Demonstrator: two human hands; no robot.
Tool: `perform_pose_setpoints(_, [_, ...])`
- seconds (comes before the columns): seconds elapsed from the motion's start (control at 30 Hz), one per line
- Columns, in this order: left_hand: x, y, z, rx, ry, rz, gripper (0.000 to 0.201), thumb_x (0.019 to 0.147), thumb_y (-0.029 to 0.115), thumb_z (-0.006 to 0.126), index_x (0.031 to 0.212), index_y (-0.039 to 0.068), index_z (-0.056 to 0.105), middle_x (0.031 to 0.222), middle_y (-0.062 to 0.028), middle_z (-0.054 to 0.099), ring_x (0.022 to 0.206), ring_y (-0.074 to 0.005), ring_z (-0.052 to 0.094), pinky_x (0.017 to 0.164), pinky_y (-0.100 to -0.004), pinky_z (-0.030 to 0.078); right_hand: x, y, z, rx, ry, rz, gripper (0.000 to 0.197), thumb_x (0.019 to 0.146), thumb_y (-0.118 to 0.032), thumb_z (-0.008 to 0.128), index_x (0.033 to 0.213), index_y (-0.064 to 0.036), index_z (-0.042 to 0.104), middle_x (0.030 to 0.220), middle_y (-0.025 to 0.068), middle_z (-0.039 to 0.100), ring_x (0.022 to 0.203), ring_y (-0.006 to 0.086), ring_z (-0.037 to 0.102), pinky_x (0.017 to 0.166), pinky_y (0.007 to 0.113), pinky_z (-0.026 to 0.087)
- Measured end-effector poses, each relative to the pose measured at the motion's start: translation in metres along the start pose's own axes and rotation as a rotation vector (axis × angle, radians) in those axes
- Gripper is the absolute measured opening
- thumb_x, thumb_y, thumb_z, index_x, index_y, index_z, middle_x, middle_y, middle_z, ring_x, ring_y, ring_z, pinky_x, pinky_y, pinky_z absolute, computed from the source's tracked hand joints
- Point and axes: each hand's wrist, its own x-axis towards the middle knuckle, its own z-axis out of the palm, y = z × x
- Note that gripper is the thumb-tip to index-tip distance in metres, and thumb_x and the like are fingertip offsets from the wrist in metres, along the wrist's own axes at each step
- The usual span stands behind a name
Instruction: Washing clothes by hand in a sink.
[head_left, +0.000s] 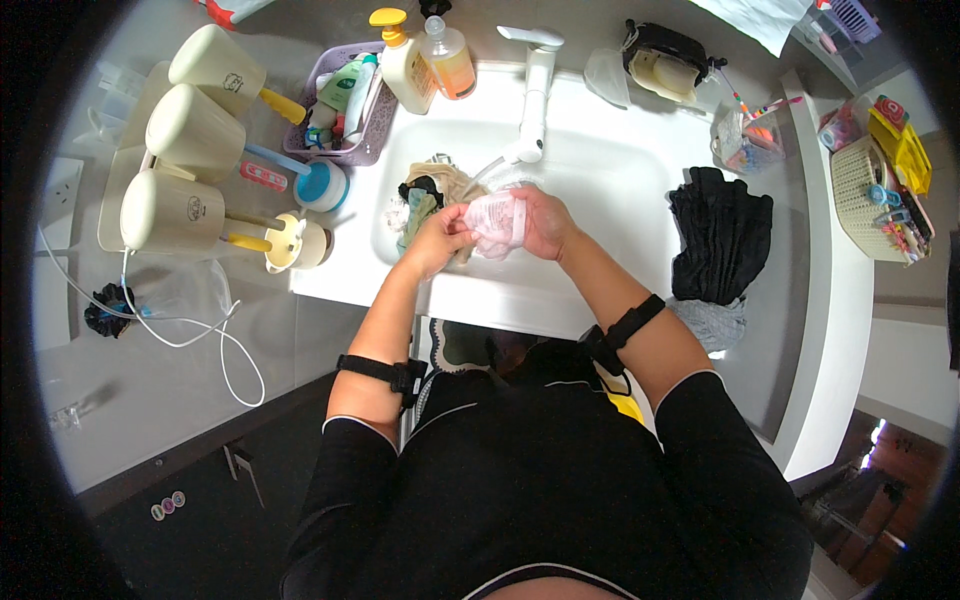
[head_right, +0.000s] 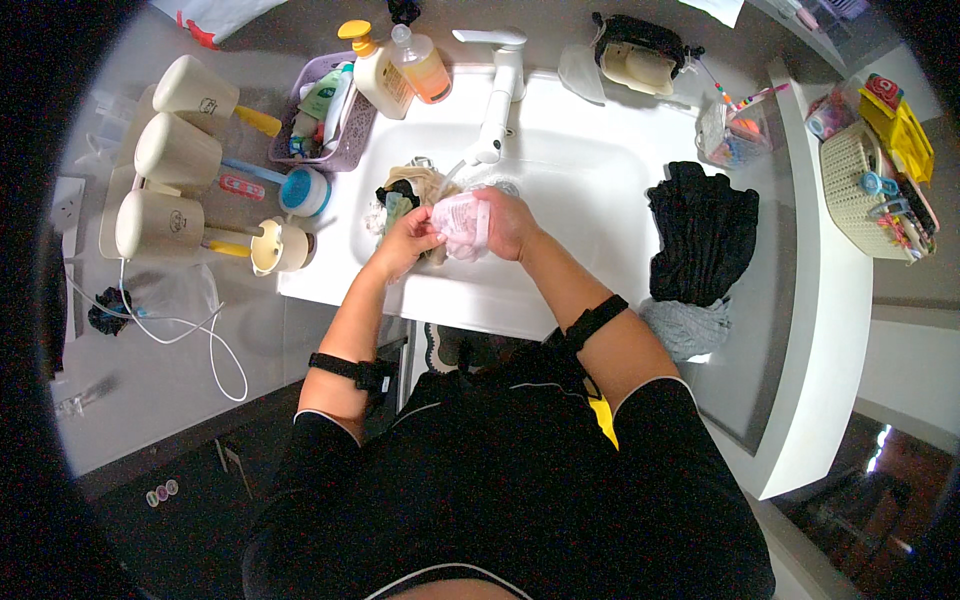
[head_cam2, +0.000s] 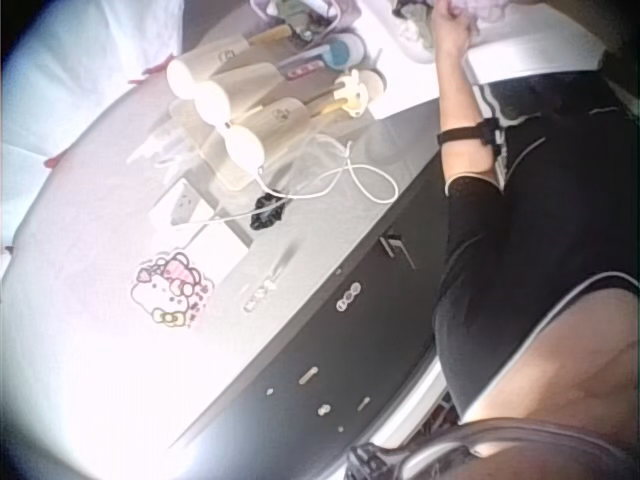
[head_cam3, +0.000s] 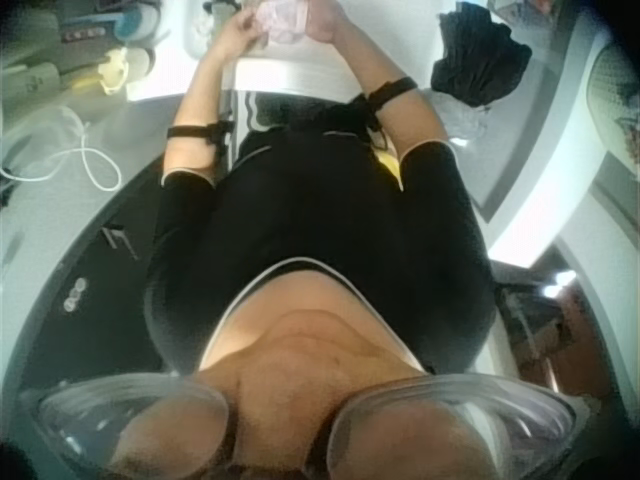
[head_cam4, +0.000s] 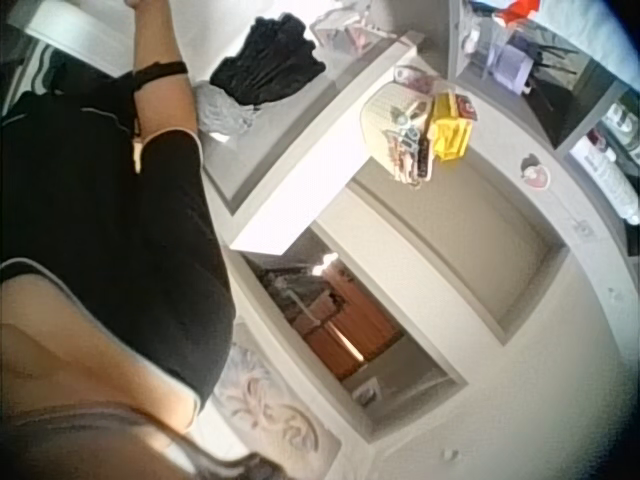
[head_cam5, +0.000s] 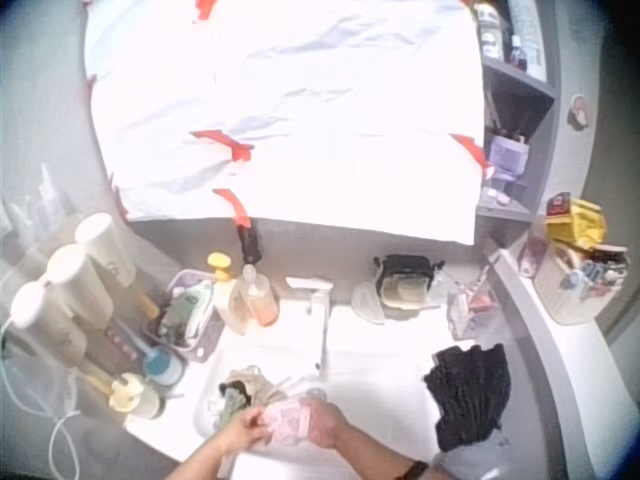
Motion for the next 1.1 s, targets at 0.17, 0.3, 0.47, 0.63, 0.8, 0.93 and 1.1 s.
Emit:
perform_pose_setpoints(0.17, [0.003, 0.0, 0.001, 0.083, 0.12, 0.301, 0.058, 0.072, -0.012, 0.053, 0.125, 0.009, 0.042, 0.112, -0.0083, 0.053, 0.1, -0.0167, 0.051, 0.086, -0.0278, 0.042, -0.013, -0.008, 0.018, -0.387, 0.067, 0.038, 0.039, 0.08, -0.008, 0.048, 0.117, -0.0003, 0.043, 0.106, 0.0132, 0.055, 0.097, 0.0224, 0.056, 0.085, 0.034, 0.046])
perform_pose_setpoints(0.3, [0.016, 0.013, 0.006, 0.333, -0.105, 0.231, 0.052, 0.071, -0.004, 0.058, 0.12, 0.01, 0.048, 0.119, -0.0099, 0.051, 0.105, -0.0202, 0.049, 0.09, -0.0285, 0.038, -0.015, -0.017, 0.02, -0.658, -0.255, 0.02, 0.047, 0.07, 0.002, 0.057, 0.116, -0.0036, 0.046, 0.102, 0.0061, 0.055, 0.091, 0.0147, 0.056, 0.075, 0.028, 0.049])
perform_pose_setpoints(0.47, [0.012, 0.029, 0.01, 0.697, 0.134, 0.15, 0.038, 0.07, 0.002, 0.067, 0.105, 0.004, 0.051, 0.089, -0.0015, 0.059, 0.075, -0.0117, 0.056, 0.064, -0.0267, 0.046, -0.018, -0.029, 0.021, -1.343, 0.394, -0.171, 0.018, 0.064, 0.001, 0.059, 0.082, -0.0011, 0.059, 0.083, 0.0095, 0.061, 0.076, 0.0144, 0.059, 0.062, 0.03, 0.048])
perform_pose_setpoints(0.63, [0.001, 0.031, 0.018, 0.207, -0.151, 0.25, 0.042, 0.069, 0.001, 0.067, 0.105, 0.007, 0.048, 0.08, -0.0026, 0.055, 0.074, -0.0087, 0.053, 0.061, -0.0244, 0.044, -0.006, -0.032, -0.025, -1.361, 0.701, -0.538, 0.009, 0.067, -0.002, 0.058, 0.075, -0.0043, 0.055, 0.079, 0.0141, 0.058, 0.078, 0.0276, 0.058, 0.067, 0.038, 0.045])
perform_pose_setpoints(0.8, [-0.002, 0.035, 0.004, 0.34, -0.193, 0.137, 0.019, 0.07, -0.005, 0.061, 0.086, 0.005, 0.059, 0.078, -0.001, 0.055, 0.063, -0.0056, 0.048, 0.056, -0.02, 0.04, -0.011, -0.034, -0.027, -1.692, 0.976, -0.537, 0.011, 0.074, -0.011, 0.058, 0.079, -0.0084, 0.049, 0.075, 0.0106, 0.053, 0.074, 0.0288, 0.055, 0.065, 0.038, 0.043])
perform_pose_setpoints(0.93, [0.004, 0.031, 0.018, 0.585, 0.285, 0.448, 0.013, 0.065, -0.003, 0.062, 0.077, 0.004, 0.059, 0.076, -0.007, 0.056, 0.065, -0.0176, 0.054, 0.058, -0.0266, 0.043, -0.014, -0.036, -0.033, -1.496, 0.717, -0.127, 0.018, 0.076, -0.021, 0.061, 0.076, -0.0039, 0.056, 0.075, 0.0089, 0.057, 0.072, 0.0191, 0.055, 0.063, 0.034, 0.043])
perform_pose_setpoints(1.1, [0.012, 0.027, 0.021, 0.616, 0.663, 0.296, 0.047, 0.063, 0.0, 0.062, 0.107, 0.007, 0.045, 0.08, -0.0134, 0.057, 0.072, -0.0253, 0.056, 0.068, -0.0322, 0.045, -0.02, -0.019, -0.026, -1.222, 0.444, -0.174, 0.028, 0.077, -0.028, 0.058, 0.088, -0.0022, 0.064, 0.075, 0.0083, 0.061, 0.066, 0.0197, 0.053, 0.065, 0.031, 0.043])
